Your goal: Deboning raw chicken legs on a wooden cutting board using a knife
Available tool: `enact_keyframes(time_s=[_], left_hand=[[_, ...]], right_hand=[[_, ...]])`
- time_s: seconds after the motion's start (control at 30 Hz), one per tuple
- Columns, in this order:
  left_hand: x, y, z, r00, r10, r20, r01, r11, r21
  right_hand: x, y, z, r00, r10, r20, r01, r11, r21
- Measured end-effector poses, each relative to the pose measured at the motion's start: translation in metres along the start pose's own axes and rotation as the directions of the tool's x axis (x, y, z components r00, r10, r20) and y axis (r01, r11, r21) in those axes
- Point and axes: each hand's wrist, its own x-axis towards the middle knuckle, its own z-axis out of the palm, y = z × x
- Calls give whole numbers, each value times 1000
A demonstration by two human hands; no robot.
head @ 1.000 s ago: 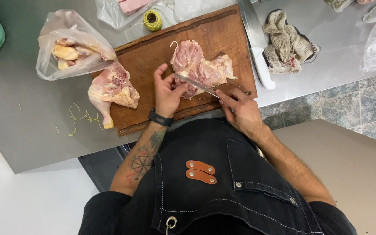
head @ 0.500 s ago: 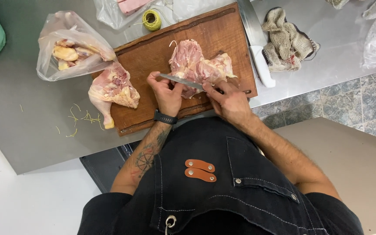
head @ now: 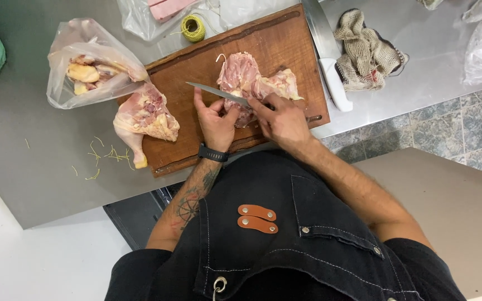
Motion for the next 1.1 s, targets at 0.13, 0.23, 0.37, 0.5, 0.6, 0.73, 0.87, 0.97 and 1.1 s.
enact_keyframes(time_s=[0.13,0.23,0.37,0.5,0.6,0.73,0.87,0.97,1.1], left_hand=[[5,-14,-3,1000,-6,3,6,1000,-22],[10,-8,-7,1000,8,9,-7,998,-61],[12,-26,-13,1000,19,24,-17,998,-57],[12,-26,-9,999,45,30,-45,999,6],[15,-31,-9,998,67,20,-66,997,-31],[11,-10,-7,995,98,29,-96,993,-65],[13,-1,-6,998,42,52,-42,999,10],[3,19,0,992,120,39,-126,956,265],[7,5,0,863,499,75,-398,582,709]], right_hand=[[25,-16,-12,999,-24,-39,24,1000,-16],[19,-9,-23,997,-60,-49,56,995,-82],[-4,14,4,997,-77,-4,77,997,-25],[28,-13,4,997,-46,-54,44,998,-33],[31,-19,-4,998,-39,-51,35,995,-90],[-13,7,-12,1000,17,-5,-17,996,-88],[-3,4,-52,947,310,81,-304,950,-75],[2,23,-54,883,469,-11,-464,871,-164],[1,55,-31,878,468,-97,-476,835,-276]])
